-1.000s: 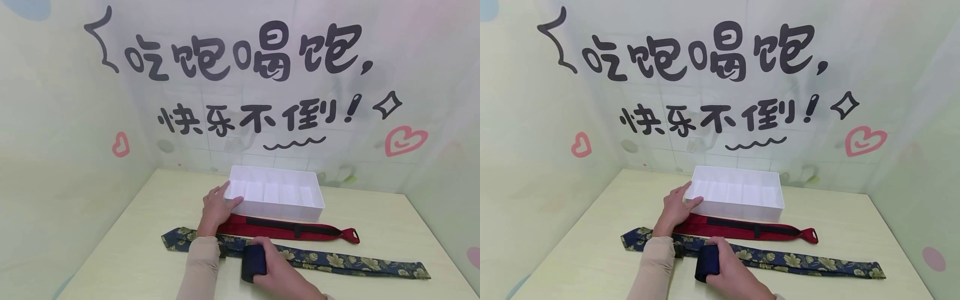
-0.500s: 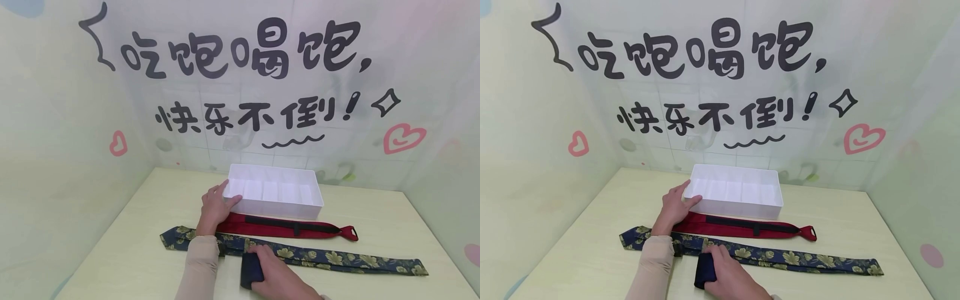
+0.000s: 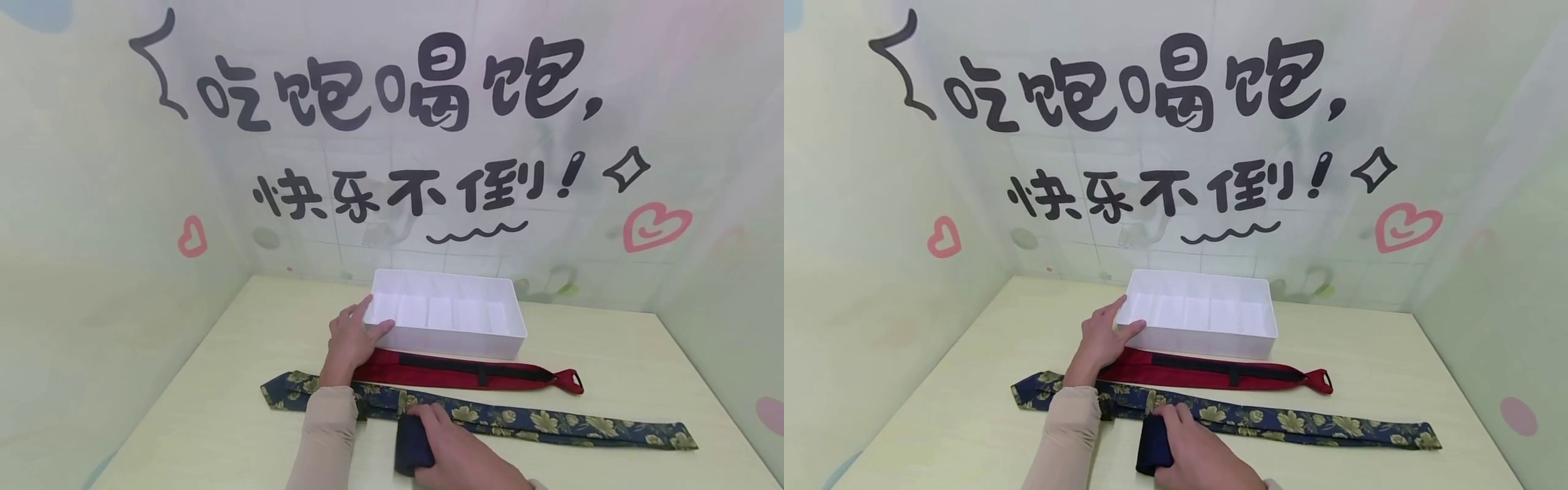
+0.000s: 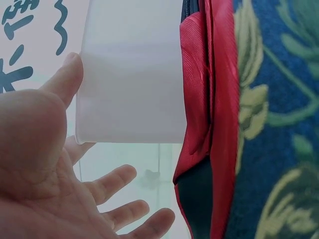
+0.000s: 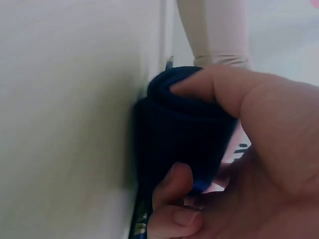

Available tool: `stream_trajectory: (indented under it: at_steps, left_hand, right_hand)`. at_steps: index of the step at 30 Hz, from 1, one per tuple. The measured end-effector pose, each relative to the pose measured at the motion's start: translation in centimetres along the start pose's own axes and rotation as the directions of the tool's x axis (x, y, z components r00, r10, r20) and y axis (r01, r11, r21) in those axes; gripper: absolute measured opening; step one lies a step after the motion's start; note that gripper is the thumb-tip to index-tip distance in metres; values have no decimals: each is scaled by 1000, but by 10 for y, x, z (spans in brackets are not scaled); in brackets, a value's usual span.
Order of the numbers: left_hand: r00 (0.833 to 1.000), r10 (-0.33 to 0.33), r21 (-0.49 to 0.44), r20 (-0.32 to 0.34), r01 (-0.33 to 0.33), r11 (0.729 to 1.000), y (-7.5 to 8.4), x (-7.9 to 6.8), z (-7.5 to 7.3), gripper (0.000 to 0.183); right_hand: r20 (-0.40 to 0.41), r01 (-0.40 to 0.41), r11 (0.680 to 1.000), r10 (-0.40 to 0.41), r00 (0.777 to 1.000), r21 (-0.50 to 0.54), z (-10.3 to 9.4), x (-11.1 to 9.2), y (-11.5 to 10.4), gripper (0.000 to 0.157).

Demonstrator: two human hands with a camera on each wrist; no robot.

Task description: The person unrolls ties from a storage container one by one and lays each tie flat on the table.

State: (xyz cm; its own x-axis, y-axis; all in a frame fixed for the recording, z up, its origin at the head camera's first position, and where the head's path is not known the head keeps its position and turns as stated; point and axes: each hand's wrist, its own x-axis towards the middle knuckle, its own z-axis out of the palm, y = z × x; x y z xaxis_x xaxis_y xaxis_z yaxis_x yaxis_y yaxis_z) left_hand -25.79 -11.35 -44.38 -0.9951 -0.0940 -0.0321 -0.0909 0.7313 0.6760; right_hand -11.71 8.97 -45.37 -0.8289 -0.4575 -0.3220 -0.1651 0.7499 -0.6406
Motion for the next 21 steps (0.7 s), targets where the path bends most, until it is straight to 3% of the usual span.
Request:
stream_trajectory:
  at_steps: [7,11,16,21]
  left_hand:
    - [1000,1,4,-2,-1,1000,0,0,1,81]
    - [1000,9,12,0,-9,1000,2,1,1,81]
    - [1000,7,9,-3,-7,1000,5,-1,-2,85]
    - [997,41,-15,-59,-42,999,20,-13,-19,84]
  right_hand:
    - [8,36,999,-37,999,34,-10,-9,-2,81]
    - [-22,52,998,-51,998,47,-16,-13,-3,66]
    - [-57,72,997,-73,996,-17,-18,-12,-4,47]
    - [-56,51,999,-52,997,-15,-18,-11,-4,44]
